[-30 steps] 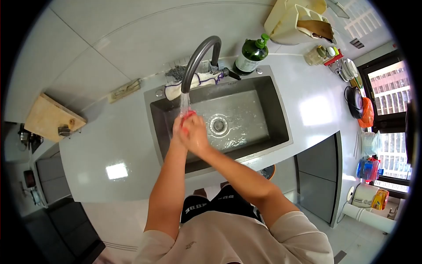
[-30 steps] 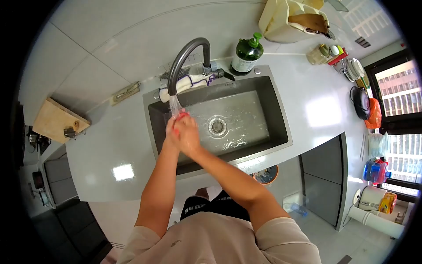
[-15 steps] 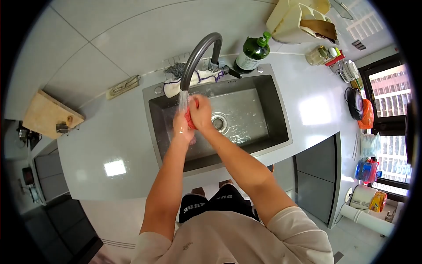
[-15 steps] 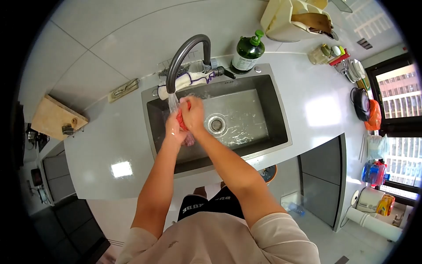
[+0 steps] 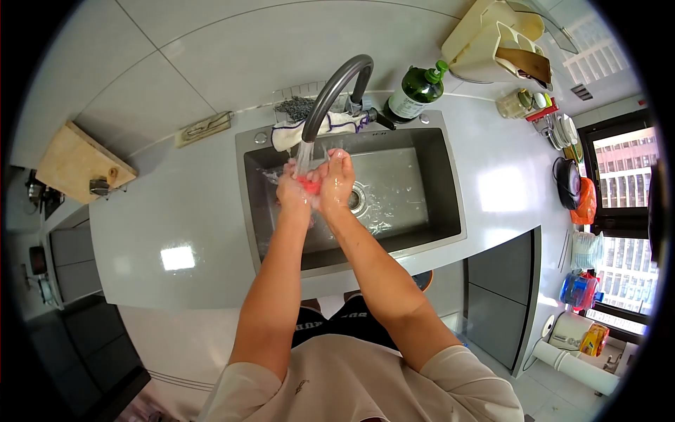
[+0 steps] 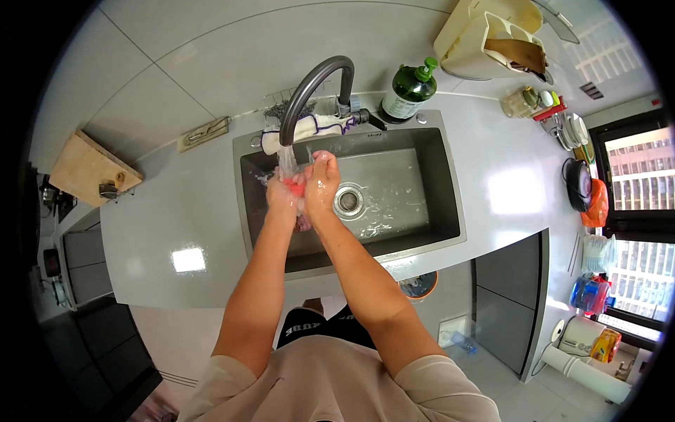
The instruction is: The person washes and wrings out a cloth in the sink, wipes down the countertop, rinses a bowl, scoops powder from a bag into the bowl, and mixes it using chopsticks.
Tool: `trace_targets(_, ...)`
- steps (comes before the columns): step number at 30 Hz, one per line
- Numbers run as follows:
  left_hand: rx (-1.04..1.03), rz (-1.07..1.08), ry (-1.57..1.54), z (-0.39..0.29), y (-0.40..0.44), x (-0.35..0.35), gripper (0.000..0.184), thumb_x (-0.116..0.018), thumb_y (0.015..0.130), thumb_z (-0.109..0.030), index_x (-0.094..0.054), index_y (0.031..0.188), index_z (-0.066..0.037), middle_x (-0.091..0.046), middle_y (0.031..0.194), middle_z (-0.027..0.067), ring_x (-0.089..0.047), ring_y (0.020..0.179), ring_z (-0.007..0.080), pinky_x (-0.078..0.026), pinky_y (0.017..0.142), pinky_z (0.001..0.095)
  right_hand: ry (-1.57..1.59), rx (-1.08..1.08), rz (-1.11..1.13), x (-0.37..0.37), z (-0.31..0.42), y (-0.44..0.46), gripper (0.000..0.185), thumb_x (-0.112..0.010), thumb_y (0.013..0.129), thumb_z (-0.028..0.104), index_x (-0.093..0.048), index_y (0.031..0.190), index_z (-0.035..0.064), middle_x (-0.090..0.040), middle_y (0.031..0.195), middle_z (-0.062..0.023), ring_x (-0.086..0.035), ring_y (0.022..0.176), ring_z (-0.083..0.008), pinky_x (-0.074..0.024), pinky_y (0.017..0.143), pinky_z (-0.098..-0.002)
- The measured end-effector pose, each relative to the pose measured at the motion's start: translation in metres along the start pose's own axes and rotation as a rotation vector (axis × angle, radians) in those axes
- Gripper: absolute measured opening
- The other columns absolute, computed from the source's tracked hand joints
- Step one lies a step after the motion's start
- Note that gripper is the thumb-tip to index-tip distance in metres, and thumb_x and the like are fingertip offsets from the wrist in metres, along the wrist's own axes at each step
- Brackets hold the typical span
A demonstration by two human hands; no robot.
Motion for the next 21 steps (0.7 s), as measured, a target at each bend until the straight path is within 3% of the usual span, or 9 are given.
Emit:
trace_targets(3, -0.087, -0.256, 0.121, -0.011, -0.012, 0.002, 0.025, -0.05, 0.107, -0.027, -0.053, 0.091, -0.008, -0.053, 0.076, 0.0089, -0.049, 0.063, 0.0246, -0.047, 0.057, 0.0387, 0.134, -0.128, -0.06, 0.006, -0.007, 0.004, 0.027, -0.051, 0.112, 0.037, -0.051, 0.104, 0.0113, -0.037, 0.061, 0.0004, -0.039, 0.052, -0.0149, -0.0434, 0.053, -0.0361)
trace_targets(7, -0.118, -0.112, 0.087, -0.034, 0.019, 0.028, 0.021, -0.048, 0.106, -0.025, -0.054, 0.096, -0.007, -0.054, 0.08, 0.0077, -0.048, 0.063, 0.0256, -0.047, 0.057, 0.0401, 0.421, -0.346, 0.032, 0.024, -0.04, 0.012, 0.025, -0.056, 0.109, 0.038, -0.055, 0.113, 0.0129, -0.049, 0.07, -0.0012, -0.051, 0.063, -0.0171, -0.0489, 0.062, -0.0393)
trace_targets(8, 0.003, 0.265, -0.06, -0.032, 0.026, 0.014, 0.019, -0.049, 0.104, -0.024, -0.056, 0.099, -0.007, -0.057, 0.084, 0.0083, -0.053, 0.071, 0.0273, -0.05, 0.067, 0.0427, 0.422, -0.344, 0.039, 0.02, -0.035, 0.012, 0.025, -0.056, 0.109, 0.038, -0.055, 0.113, 0.0129, -0.049, 0.07, -0.0012, -0.051, 0.063, -0.0171, -0.0489, 0.062, -0.0393)
trace_targets(10, 0.128, 0.637, -0.207, -0.033, -0.004, -0.025, 0.018, -0.049, 0.103, -0.023, -0.057, 0.102, -0.008, -0.061, 0.088, 0.0088, -0.059, 0.079, 0.029, -0.054, 0.077, 0.0454, 0.119, -0.32, 0.108, 0.015, -0.024, 0.002, 0.028, -0.062, 0.106, 0.019, -0.057, 0.133, 0.0113, -0.064, 0.099, -0.0051, -0.064, 0.086, -0.0183, -0.0562, 0.076, -0.0417)
trace_targets(12, 0.003, 0.054, 0.045, -0.047, -0.039, -0.033, 0.025, -0.051, 0.1, -0.021, -0.059, 0.122, -0.01, -0.065, 0.113, 0.0118, -0.064, 0.105, 0.0335, -0.05, 0.1, 0.0561, 0.006, -0.387, 0.188, 0.017, -0.014, -0.016, 0.035, -0.065, 0.103, 0.015, -0.056, 0.138, 0.0115, -0.064, 0.112, -0.0068, -0.064, 0.098, -0.0191, -0.0566, 0.083, -0.0407)
trace_targets(13, 0.0, 0.056, 0.044, -0.051, -0.042, -0.032, 0.025, -0.051, 0.1, -0.021, -0.059, 0.122, -0.01, -0.065, 0.113, 0.0118, -0.064, 0.105, 0.0335, -0.05, 0.1, 0.0561, -0.108, -0.449, 0.267, 0.019, -0.017, -0.021, 0.044, -0.068, 0.101, 0.01, -0.055, 0.143, 0.0118, -0.063, 0.125, -0.0084, -0.064, 0.109, -0.02, -0.0571, 0.091, -0.0396)
trace_targets(15, 0.064, 0.119, 0.287, -0.051, -0.053, -0.026, 0.051, -0.055, 0.096, -0.015, -0.052, 0.146, -0.013, -0.064, 0.131, 0.0131, -0.058, 0.128, 0.0329, -0.037, 0.116, 0.0595, -0.217, -0.396, 0.276, 0.028, -0.023, -0.01, 0.048, -0.07, 0.097, 0.004, -0.054, 0.142, 0.0101, -0.063, 0.127, -0.0088, -0.064, 0.111, -0.0195, -0.0573, 0.094, -0.0375)
trace_targets(17, 0.113, 0.111, 0.316, -0.051, -0.068, -0.02, 0.065, -0.054, 0.092, -0.004, -0.044, 0.156, -0.017, -0.062, 0.134, 0.013, -0.06, 0.125, 0.0321, -0.043, 0.111, 0.0571, -0.341, -0.226, 0.296, 0.03, -0.02, 0.006, 0.051, -0.069, 0.097, 0.002, -0.052, 0.145, 0.0114, -0.063, 0.126, -0.0091, -0.064, 0.11, -0.019, -0.0573, 0.093, -0.0363)
trace_targets(21, 0.092, 0.316, 0.52, -0.044, -0.069, -0.01, 0.075, -0.052, 0.084, 0.016, -0.046, 0.153, -0.014, -0.058, 0.135, 0.0151, -0.061, 0.118, 0.0263, -0.052, 0.099, 0.0416, -0.297, -0.318, 0.335, 0.016, -0.009, 0.001, 0.055, -0.072, 0.095, 0.004, -0.052, 0.146, 0.0106, -0.064, 0.125, -0.0096, -0.064, 0.11, -0.0197, -0.0575, 0.091, -0.0354)
Point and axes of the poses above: each hand's wrist, its own y-axis towards the middle knuckle, its own x-axis out of the back of the hand, z = x × y, the point moved 9 cm from there along y, towards the middle knuckle
